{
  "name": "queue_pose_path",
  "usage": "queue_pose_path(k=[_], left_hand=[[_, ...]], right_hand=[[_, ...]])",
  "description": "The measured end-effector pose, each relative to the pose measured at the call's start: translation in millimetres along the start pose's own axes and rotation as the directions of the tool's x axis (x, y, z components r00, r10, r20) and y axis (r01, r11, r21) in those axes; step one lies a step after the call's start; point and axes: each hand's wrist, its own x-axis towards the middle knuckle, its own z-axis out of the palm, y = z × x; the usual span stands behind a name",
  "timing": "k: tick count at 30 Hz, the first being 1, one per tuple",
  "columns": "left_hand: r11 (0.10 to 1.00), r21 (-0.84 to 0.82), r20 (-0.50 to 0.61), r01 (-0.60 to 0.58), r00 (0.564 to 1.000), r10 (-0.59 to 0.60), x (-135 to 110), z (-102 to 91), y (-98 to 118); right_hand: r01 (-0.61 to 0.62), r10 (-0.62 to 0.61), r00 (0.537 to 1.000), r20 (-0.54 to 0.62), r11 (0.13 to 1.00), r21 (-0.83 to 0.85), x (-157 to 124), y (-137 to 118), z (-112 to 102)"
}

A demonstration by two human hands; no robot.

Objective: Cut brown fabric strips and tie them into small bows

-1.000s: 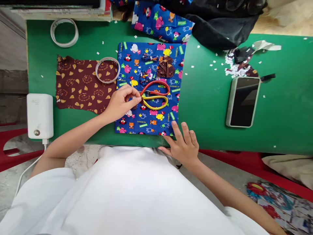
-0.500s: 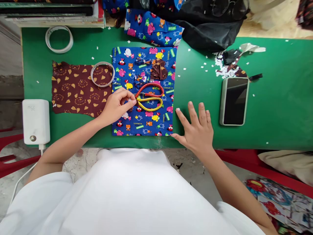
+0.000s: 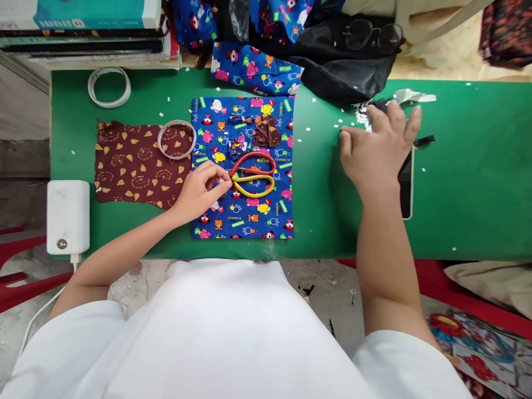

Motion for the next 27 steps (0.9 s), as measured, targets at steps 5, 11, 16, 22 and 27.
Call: queue_pose_path(k=[5, 11, 16, 22, 27], left_hand=[[0.997, -0.069, -0.014, -0.033, 0.999, 0.032, -1, -0.6, -2], [0.937, -0.324, 0.046, 0.131, 0.991, -0.123, -1, -3.8, 0], [0.913, -0.377, 0.026, 0.156, 0.987, -0.158, 2, -9.8, 4], [0.938, -0.309, -0.025, 0.16, 0.984, -0.176, 7, -16.3, 5], [0.996, -0.066, -0.134, 0.066, 0.988, -0.074, 11, -27.9, 7]], right_hand=[[-0.207, 0.208, 0.978, 0.012, 0.976, -0.071, 39, -23, -11], [0.042, -0.04, 0.992, 0.117, 0.999, -0.012, 35, -54, 2], [0.09, -0.091, 0.995, 0.052, 0.996, 0.013, 27, -44, 28], [0.06, -0.039, 0.973, -0.227, 0.994, 0.086, 33, -25, 38], [0.108, -0.082, 0.972, -0.219, 0.988, 0.11, 23, -51, 20]])
